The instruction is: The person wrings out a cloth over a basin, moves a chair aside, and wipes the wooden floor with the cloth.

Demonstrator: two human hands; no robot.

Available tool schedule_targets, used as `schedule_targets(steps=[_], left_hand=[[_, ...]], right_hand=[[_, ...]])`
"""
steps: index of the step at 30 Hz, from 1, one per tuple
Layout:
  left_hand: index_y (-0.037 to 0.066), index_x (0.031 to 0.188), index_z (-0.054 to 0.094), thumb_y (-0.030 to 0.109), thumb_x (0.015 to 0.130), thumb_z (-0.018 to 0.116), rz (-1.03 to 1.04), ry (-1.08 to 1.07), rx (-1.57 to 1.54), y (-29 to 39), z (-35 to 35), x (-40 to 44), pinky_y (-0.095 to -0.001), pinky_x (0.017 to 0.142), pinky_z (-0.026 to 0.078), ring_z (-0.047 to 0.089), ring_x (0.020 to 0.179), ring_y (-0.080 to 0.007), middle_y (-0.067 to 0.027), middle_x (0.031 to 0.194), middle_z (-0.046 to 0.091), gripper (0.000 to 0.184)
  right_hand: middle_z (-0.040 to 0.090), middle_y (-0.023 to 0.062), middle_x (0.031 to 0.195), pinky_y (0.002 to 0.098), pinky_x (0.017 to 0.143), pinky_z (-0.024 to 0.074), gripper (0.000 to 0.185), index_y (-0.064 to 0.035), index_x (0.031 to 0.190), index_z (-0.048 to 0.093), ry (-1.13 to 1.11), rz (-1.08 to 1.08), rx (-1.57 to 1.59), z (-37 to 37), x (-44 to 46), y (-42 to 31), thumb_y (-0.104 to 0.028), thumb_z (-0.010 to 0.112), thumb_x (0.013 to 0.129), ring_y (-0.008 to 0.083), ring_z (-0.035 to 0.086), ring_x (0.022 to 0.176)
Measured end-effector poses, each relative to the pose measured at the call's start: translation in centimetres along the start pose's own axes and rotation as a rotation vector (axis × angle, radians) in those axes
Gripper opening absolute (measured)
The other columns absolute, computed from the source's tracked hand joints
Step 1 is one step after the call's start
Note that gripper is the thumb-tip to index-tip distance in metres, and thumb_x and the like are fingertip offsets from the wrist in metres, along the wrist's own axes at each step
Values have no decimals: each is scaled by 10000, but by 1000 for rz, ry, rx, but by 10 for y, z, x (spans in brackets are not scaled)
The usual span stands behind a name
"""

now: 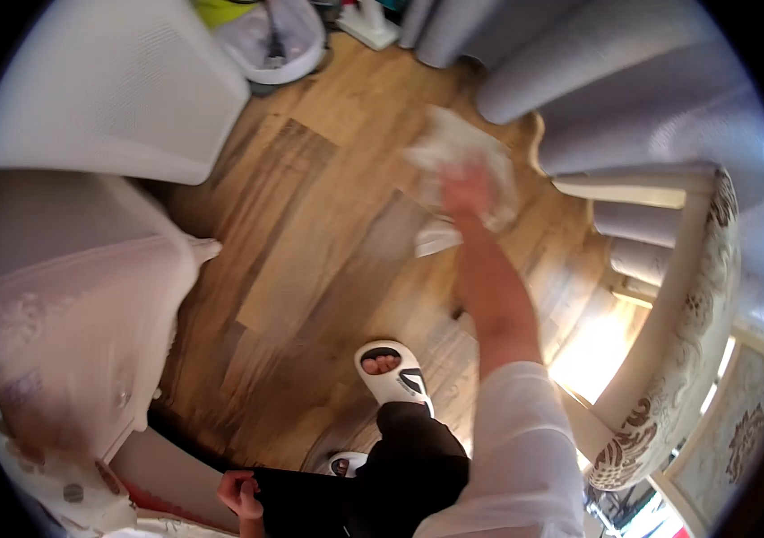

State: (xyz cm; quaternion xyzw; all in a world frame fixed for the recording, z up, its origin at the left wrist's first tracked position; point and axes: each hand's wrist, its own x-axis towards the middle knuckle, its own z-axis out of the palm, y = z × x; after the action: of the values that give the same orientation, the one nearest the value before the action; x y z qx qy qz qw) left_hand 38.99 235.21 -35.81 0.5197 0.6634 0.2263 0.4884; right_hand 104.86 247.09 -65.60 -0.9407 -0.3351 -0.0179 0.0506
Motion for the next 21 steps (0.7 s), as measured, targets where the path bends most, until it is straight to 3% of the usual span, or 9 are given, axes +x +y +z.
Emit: schedule_targets(steps=[1, 2, 3, 7, 11, 14, 16, 19, 21], left_hand=[[-38, 800, 608, 114, 786, 536, 5, -1, 0, 0, -2, 0, -216, 457, 396, 493, 488, -94, -36, 572, 528, 169], [-38, 799, 608, 115, 786, 539, 7, -6, -7, -2, -2, 0, -217, 458, 398, 494, 487, -93, -36, 570, 529, 168], [-36, 794, 610, 120, 780, 554, -15, 17, -2, -4, -4, -2, -218, 456, 398, 494, 479, -95, -41, 569, 536, 166], [-31, 780, 622, 157, 772, 587, 13, 71, 19, -7, -4, -12, -217, 454, 397, 503, 474, -98, -46, 566, 540, 191], [-40, 793, 619, 218, 812, 601, 67, 73, 71, -14, -12, -24, -220, 455, 399, 499, 476, -104, -49, 571, 532, 259], [-27, 775, 628, 214, 788, 615, 85, 87, 42, -18, -13, -24, -221, 451, 396, 511, 477, -105, -47, 568, 537, 242], [-18, 761, 633, 205, 767, 622, 78, 87, 34, -20, -11, -23, -220, 446, 392, 519, 476, -103, -45, 567, 540, 223], [-17, 760, 631, 211, 774, 618, 69, 71, 48, -20, -8, -17, -222, 439, 386, 514, 471, -102, -45, 572, 536, 228], [-17, 759, 628, 212, 778, 613, 54, 36, 40, -13, -4, -11, -223, 435, 381, 512, 469, -104, -46, 574, 533, 231]], right_hand=[[311, 102, 1570, 595, 1138, 202, 724, -188, 1517, 326, -48, 192, -12, -7, 0, 43, -628, 388, 944, 291, 296, 1436], [155, 39, 1630, 625, 1140, 165, 765, -232, 1532, 299, -184, 532, -124, -34, -10, 66, -703, 294, 928, 280, 210, 1471], [163, 90, 1622, 657, 1108, 220, 645, -277, 1543, 203, -336, 794, -49, -83, -14, 70, -578, 316, 985, 412, 203, 1450], [86, 54, 1638, 728, 1074, 179, 683, -273, 1552, 198, -575, 876, -141, -89, -64, 134, -623, 245, 967, 427, 89, 1476], [166, 39, 1622, 739, 1043, 199, 681, -307, 1550, 176, -180, 1191, 71, -32, -65, 149, -615, 268, 950, 441, 186, 1431], [234, 48, 1595, 699, 1059, 203, 710, -285, 1545, 205, -268, 897, 6, -92, -46, 16, -635, 312, 936, 425, 233, 1405], [242, 56, 1593, 705, 1059, 194, 729, -287, 1541, 209, -225, 720, 29, -66, -27, -36, -631, 393, 925, 412, 257, 1396], [282, 77, 1581, 697, 1107, 120, 630, -257, 1434, 461, -16, -150, 255, -2, -48, -131, -580, 522, 896, 404, 175, 1459], [271, 22, 1595, 758, 1063, 90, 609, -404, 1399, 490, -134, -570, 368, -31, -89, -201, -566, 616, 825, 397, 140, 1475]])
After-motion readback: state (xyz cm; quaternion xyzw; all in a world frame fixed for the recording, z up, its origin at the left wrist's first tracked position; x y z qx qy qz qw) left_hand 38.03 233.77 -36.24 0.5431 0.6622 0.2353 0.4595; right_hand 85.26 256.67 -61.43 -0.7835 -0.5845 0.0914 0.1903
